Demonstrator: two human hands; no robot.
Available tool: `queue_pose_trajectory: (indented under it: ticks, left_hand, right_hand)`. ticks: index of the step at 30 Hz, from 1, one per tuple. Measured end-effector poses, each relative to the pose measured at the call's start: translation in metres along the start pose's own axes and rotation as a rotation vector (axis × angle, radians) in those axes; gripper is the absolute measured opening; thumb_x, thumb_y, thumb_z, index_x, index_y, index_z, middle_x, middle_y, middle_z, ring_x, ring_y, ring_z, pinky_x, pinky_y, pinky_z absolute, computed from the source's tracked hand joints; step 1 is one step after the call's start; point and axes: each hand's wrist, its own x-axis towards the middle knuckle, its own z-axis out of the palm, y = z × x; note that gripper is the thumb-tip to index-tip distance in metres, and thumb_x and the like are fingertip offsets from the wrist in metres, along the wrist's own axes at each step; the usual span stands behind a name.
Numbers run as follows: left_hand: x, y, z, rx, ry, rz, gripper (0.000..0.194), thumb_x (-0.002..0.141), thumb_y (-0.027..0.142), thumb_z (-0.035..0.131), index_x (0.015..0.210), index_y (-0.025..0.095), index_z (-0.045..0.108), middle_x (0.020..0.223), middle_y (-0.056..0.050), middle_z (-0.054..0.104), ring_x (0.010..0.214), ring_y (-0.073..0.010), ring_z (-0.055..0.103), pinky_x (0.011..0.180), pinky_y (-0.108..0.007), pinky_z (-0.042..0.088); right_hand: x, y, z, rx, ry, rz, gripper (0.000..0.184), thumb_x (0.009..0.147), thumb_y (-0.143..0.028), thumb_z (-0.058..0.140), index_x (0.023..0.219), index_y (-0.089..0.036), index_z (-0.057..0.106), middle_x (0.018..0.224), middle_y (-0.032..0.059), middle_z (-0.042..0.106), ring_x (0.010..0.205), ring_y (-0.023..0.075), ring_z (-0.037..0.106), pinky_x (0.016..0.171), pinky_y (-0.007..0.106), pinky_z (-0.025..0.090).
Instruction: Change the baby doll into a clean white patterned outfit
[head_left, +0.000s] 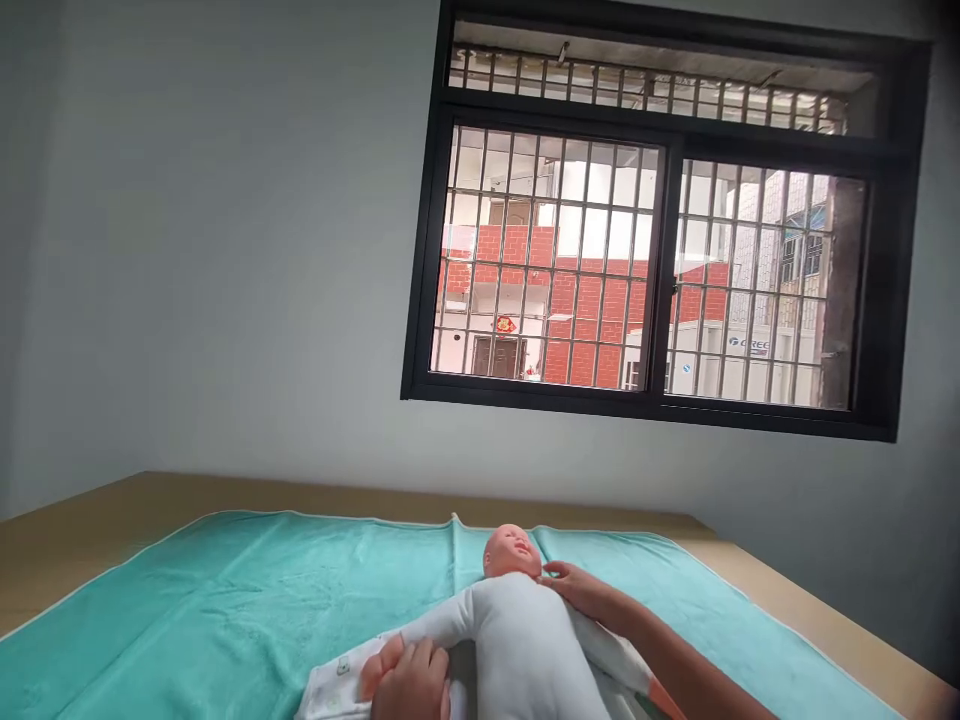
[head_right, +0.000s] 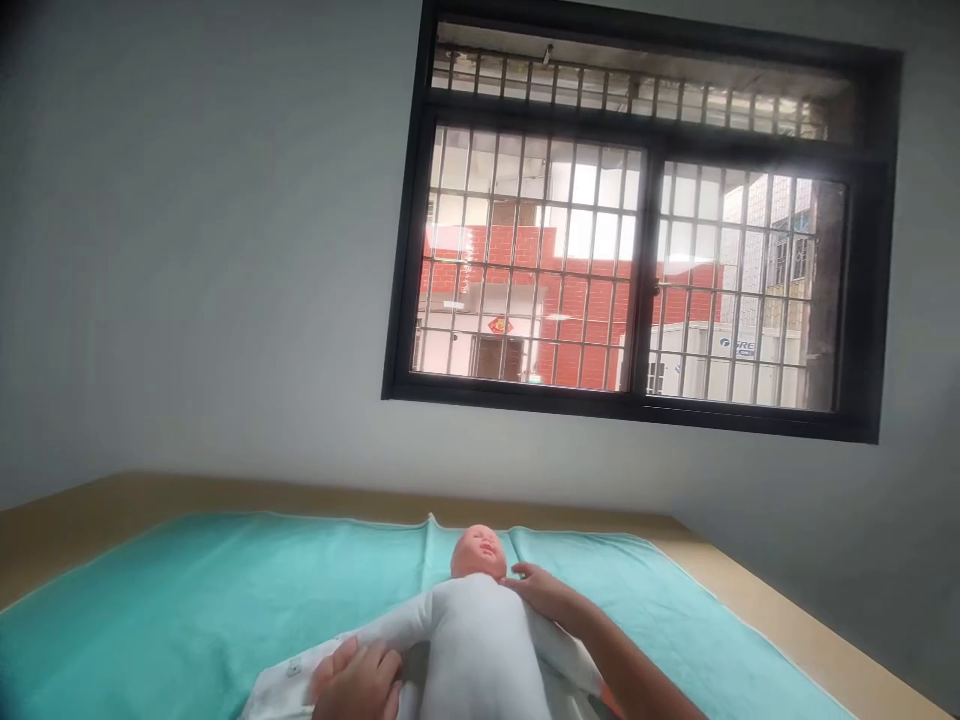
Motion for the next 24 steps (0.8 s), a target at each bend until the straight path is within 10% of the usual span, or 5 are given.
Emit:
queue_pose_trajectory:
  ticks: [5, 15, 24]
  left_hand:
    - [-0.010, 0.005, -0.021, -0.079, 0.051, -0.028, 0.032, 0.086, 0.012, 0.042, 0.098, 0.021, 0.070, 0.106, -0.007, 0.070, 0.106, -0.0249, 0.061, 0.093, -0.038, 0.041]
    - [0.009, 0.002, -0.006, -0.059, -0.074, -0.145, 0.040, 0.090, 0.013, 0.034, 0.110, 0.023, 0.068, 0.120, -0.009, 0.067, 0.115, -0.0248, 0.057, 0.089, -0.034, 0.042]
    - [0.007, -0.004, -0.006, -0.121, -0.072, -0.278, 0.041, 0.091, 0.030, 0.041, 0.126, 0.015, 0.057, 0.132, -0.015, 0.058, 0.117, -0.0249, 0.057, 0.090, -0.032, 0.044]
  right_hand:
    - [-0.025, -0.041, 0.029, -0.163, 0.218, -0.168, 0.043, 0.074, -0.021, 0.050, 0.115, -0.023, 0.059, 0.135, 0.0134, 0.052, 0.130, 0.0355, 0.044, 0.110, 0.049, 0.031]
    - [-0.001, -0.106, 0.124, -0.719, -0.427, -0.774, 0.029, 0.067, -0.021, 0.070, 0.096, -0.023, 0.070, 0.084, 0.0082, 0.070, 0.067, 0.0267, 0.065, 0.063, 0.037, 0.049]
    - [0.008, -0.109, 0.093, -0.573, -0.315, -0.788, 0.046, 0.071, -0.034, 0.074, 0.116, -0.033, 0.067, 0.080, -0.0005, 0.064, 0.063, 0.0167, 0.057, 0.055, 0.027, 0.038]
